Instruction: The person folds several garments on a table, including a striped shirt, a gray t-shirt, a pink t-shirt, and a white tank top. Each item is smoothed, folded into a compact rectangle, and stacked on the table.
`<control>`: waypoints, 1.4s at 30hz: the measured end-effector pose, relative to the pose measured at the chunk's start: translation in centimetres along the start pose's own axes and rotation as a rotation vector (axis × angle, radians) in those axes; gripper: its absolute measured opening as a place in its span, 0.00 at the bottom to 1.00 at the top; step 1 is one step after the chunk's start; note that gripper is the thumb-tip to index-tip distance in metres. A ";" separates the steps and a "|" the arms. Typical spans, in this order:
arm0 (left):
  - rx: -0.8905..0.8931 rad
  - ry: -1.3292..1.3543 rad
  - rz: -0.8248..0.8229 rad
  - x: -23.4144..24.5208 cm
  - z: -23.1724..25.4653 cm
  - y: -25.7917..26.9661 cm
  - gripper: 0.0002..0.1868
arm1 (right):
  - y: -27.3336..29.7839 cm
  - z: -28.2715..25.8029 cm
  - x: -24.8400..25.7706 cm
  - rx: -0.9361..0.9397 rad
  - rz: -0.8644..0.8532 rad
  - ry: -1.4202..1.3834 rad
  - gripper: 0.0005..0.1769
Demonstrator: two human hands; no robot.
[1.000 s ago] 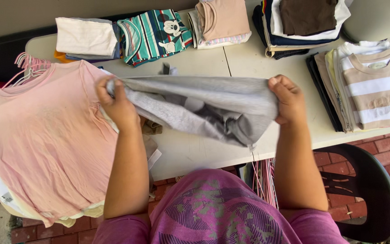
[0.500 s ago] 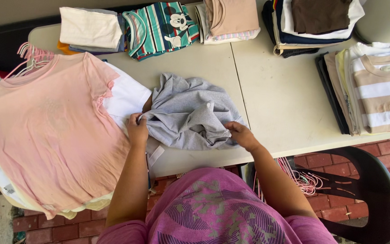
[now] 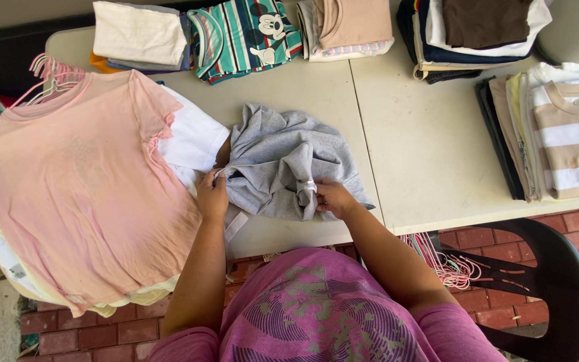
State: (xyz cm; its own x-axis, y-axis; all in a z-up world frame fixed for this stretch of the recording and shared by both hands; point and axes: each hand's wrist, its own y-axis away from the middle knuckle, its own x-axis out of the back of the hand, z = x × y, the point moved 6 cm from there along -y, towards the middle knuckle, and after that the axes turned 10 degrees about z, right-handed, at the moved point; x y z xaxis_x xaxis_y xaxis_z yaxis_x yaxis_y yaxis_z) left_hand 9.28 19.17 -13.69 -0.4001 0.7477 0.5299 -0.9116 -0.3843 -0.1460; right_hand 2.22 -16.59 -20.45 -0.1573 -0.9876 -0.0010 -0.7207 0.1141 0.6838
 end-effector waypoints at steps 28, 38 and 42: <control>-0.268 1.311 -0.142 15.2 36.4 -7.6 0.03 | 35.8 -25.3 26.9 1.170 0.134 -0.812 0.11; -0.215 1.359 -0.438 12.2 38.7 -4.9 0.03 | 36.8 -19.8 34.4 1.255 -0.054 -0.792 0.09; 0.055 1.078 -0.565 -1.0 40.0 -8.5 0.06 | 33.8 -19.2 34.6 1.235 0.273 -0.624 0.06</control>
State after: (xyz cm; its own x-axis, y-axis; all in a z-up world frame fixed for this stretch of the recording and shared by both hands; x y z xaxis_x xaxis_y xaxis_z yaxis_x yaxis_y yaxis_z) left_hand 21.27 -0.02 20.46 0.1545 0.8734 -0.4618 -0.9880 0.1378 -0.0699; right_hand -14.66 -48.98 16.63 -0.4208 -0.7467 -0.5151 -0.6875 0.6330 -0.3560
